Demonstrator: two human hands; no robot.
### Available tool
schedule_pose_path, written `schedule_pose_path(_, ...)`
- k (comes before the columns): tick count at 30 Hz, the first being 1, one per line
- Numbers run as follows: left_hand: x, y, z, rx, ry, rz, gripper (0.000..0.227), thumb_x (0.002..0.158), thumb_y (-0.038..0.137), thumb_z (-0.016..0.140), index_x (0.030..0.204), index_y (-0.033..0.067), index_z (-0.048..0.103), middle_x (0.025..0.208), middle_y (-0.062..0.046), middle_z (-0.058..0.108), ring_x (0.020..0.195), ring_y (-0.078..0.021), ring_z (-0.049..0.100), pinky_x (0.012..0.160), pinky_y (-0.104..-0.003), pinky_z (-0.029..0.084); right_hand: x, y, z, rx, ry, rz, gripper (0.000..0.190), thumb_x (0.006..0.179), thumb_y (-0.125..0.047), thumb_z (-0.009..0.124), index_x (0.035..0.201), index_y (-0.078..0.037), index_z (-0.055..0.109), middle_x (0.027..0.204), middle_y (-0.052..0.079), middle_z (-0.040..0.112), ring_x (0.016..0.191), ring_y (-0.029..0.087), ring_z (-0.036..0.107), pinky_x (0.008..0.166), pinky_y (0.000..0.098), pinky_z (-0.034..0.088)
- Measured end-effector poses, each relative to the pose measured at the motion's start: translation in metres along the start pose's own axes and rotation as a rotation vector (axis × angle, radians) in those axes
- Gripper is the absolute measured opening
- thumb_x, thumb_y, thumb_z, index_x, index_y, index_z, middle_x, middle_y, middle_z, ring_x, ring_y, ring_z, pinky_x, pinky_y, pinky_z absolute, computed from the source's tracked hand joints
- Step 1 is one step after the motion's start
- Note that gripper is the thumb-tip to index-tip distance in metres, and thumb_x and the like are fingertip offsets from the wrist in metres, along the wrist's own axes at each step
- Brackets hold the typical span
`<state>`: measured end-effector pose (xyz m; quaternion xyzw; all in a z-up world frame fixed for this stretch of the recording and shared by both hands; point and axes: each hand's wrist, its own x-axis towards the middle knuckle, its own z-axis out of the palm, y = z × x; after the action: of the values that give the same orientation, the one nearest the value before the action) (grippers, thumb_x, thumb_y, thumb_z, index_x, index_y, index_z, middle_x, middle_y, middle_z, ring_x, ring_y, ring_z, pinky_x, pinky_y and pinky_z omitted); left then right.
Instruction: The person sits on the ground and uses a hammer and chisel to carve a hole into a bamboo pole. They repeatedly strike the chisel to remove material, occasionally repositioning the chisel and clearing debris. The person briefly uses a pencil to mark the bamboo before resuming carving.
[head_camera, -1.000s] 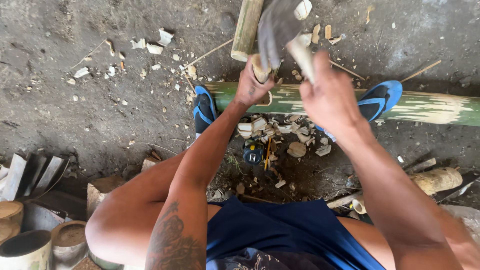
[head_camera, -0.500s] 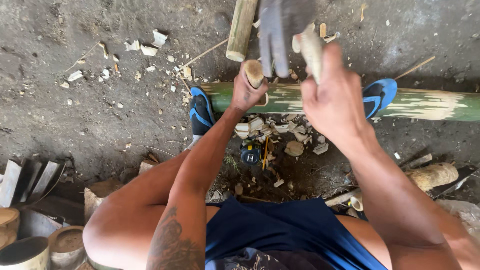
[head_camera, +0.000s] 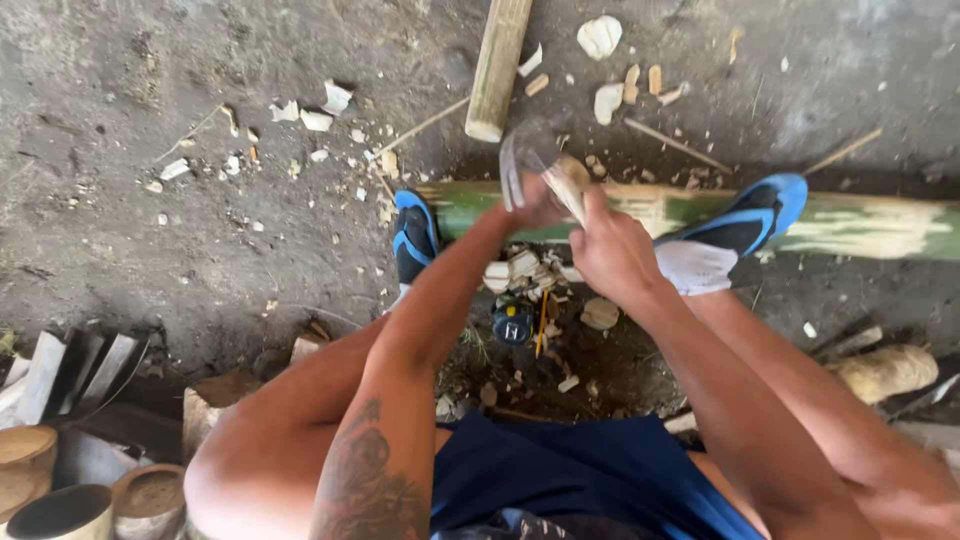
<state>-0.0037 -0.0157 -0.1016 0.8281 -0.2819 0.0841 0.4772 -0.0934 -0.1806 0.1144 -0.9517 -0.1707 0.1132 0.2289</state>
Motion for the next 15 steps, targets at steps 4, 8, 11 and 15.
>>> schedule_pose_path(4, 0.004, 0.029, -0.022, -0.269, 0.143, -0.193, 0.044, 0.092, 0.023, 0.082, 0.131, 0.0121, 0.064, 0.123, -0.008, 0.072, 0.111, -0.0251, 0.074, 0.102, -0.04, 0.061, -0.001, -0.001, -0.023, 0.055, -0.018, 0.156, 0.031, 0.094, 0.001, 0.053, 0.121, 0.013, 0.044, 0.074, 0.026, 0.067, 0.046, 0.032, 0.067, 0.037, 0.0387, 0.052)
schedule_pose_path(8, 0.001, 0.073, -0.056, -0.332, 0.041, -0.313, 0.073, 0.073, 0.016, 0.084, 0.135, 0.0063, 0.046, 0.118, -0.013, 0.067, 0.111, -0.0284, 0.069, 0.102, -0.042, 0.055, -0.003, 0.003, -0.034, 0.109, 0.091, 0.07, 0.021, 0.092, 0.005, 0.052, 0.111, 0.012, 0.047, 0.081, 0.028, 0.069, 0.053, 0.034, 0.071, 0.039, 0.0386, 0.058)
schedule_pose_path(11, -0.003, 0.096, -0.066, -0.329, -0.027, -0.211, 0.078, 0.075, 0.013, 0.08, 0.141, 0.0026, 0.041, 0.122, -0.015, 0.064, 0.113, -0.0288, 0.065, 0.104, -0.043, 0.053, -0.002, 0.003, -0.035, 0.171, 0.146, 0.02, 0.022, 0.09, 0.006, 0.053, 0.11, 0.012, 0.047, 0.082, 0.028, 0.07, 0.055, 0.035, 0.072, 0.042, 0.0395, 0.058)
schedule_pose_path(15, 0.01, 0.106, -0.062, -0.249, -0.119, -0.164, 0.059, 0.077, 0.009, 0.079, 0.13, 0.0065, 0.054, 0.122, -0.014, 0.066, 0.116, -0.0251, 0.066, 0.105, -0.041, 0.056, 0.001, 0.003, -0.038, 0.197, 0.202, -0.012, 0.023, 0.091, 0.004, 0.057, 0.111, 0.009, 0.047, 0.08, 0.027, 0.07, 0.061, 0.037, 0.072, 0.05, 0.0434, 0.058)
